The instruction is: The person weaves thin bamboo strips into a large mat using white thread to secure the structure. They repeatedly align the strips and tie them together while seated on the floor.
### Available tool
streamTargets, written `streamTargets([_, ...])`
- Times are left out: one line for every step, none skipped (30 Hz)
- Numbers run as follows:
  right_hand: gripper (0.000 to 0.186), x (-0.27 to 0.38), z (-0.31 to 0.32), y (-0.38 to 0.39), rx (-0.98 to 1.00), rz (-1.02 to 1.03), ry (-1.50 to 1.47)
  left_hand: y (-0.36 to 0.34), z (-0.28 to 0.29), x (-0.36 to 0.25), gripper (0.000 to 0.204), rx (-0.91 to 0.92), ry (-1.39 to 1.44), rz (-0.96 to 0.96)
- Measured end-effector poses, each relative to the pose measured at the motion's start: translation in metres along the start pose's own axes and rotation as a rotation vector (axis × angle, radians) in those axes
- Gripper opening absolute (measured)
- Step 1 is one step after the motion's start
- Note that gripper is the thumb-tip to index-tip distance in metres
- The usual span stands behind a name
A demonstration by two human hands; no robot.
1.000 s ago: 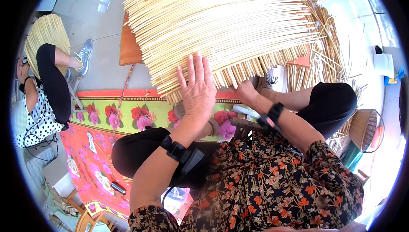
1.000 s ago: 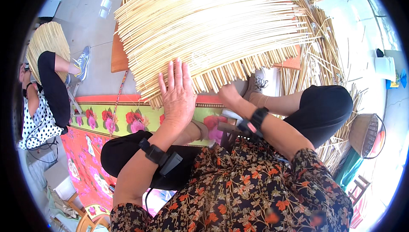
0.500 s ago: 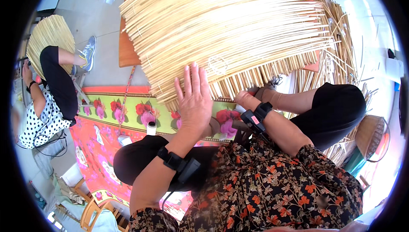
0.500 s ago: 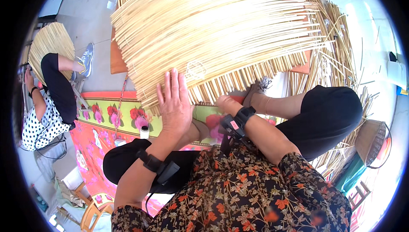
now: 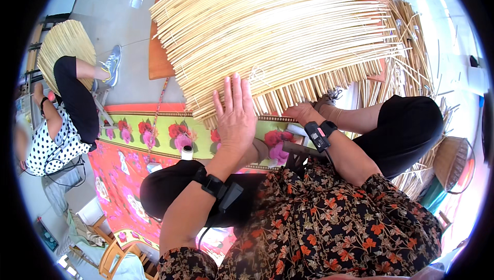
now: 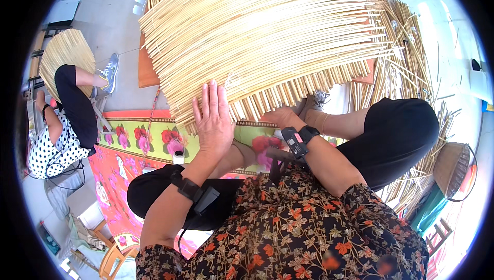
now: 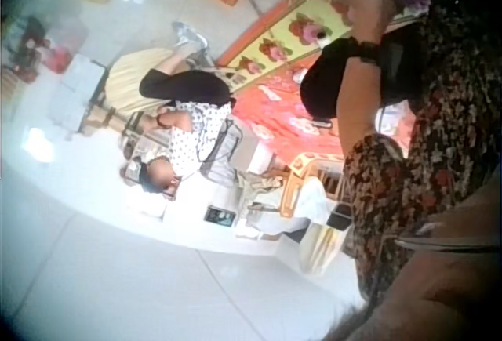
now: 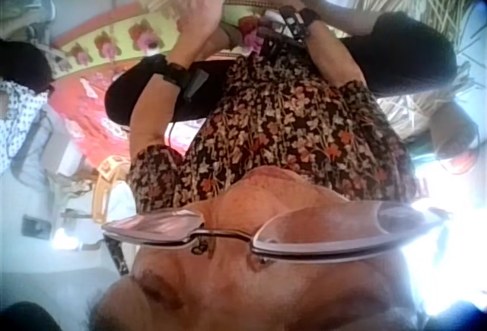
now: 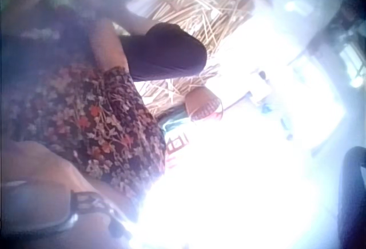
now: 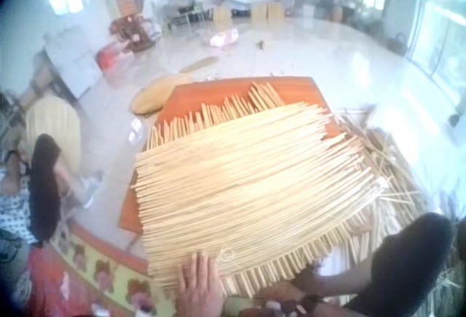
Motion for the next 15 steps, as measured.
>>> streamTargets([0.017,0.001,-0.001,0.001,0.005,0.002,0.005,0.000,0.001,0.000,0.074,0.005,0.004,0.004])
streamTargets([0.017,0.003,-0.002,0.001,0.012,-0.001,0.005,0.000,0.002,-0.001,0.073,0.010,0.008,0.007])
streamTargets([0.017,0.006,-0.002,0.001,0.019,-0.002,0.009,0.000,0.001,-0.001,0.071,0.001,0.004,0.005])
streamTargets([0.017,0.007,-0.003,0.003,0.031,-0.005,0.013,0.001,0.000,-0.001,0.070,-0.008,0.000,0.004])
streamTargets([0.017,0.008,-0.003,0.003,0.049,-0.009,0.017,0.002,0.000,0.000,0.069,-0.016,-0.004,0.003])
streamTargets([0.017,0.009,-0.003,0.003,0.065,-0.017,0.025,0.002,0.000,-0.001,0.066,0.000,-0.019,0.002])
streamTargets([0.017,0.009,-0.004,0.003,0.072,-0.022,0.030,0.002,0.000,-0.001,0.063,0.017,-0.034,0.002])
streamTargets([0.017,0.010,-0.004,0.003,0.064,-0.024,0.032,0.002,0.000,0.000,0.061,0.034,-0.049,0.001])
streamTargets([0.016,0.011,-0.004,0.003,0.051,-0.030,0.043,0.002,0.000,0.000,0.061,0.036,-0.051,0.000])
streamTargets([0.016,0.012,-0.006,0.006,-0.021,-0.023,0.035,0.003,-0.001,0.000,0.061,0.038,-0.054,-0.002])
streamTargets([0.015,0.012,-0.007,0.009,-0.093,-0.016,0.028,0.003,-0.001,0.001,0.061,0.041,-0.056,-0.004])
streamTargets([0.016,0.010,-0.006,0.011,-0.087,-0.010,0.019,0.003,0.000,0.001,0.061,0.034,-0.049,-0.001])
streamTargets([0.017,0.009,-0.005,0.012,-0.082,-0.003,0.011,0.003,0.000,0.001,0.061,0.028,-0.042,0.002])
streamTargets([0.020,0.000,-0.006,0.010,0.000,0.001,0.004,0.004,0.001,0.001,0.060,0.022,-0.035,0.004])
streamTargets([0.021,-0.001,-0.005,0.008,0.016,0.000,0.007,0.004,0.000,0.001,0.060,0.015,-0.027,0.005])
Point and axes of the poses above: each hand's wrist, its own y-axis away from the middle knuckle, its own z-axis out of the back of the hand, x = y × z, the point moved 6 cm from there along -y, towards the middle knuckle, and after that the axes turned 4 degrees about -x, right-handed, at the moved point
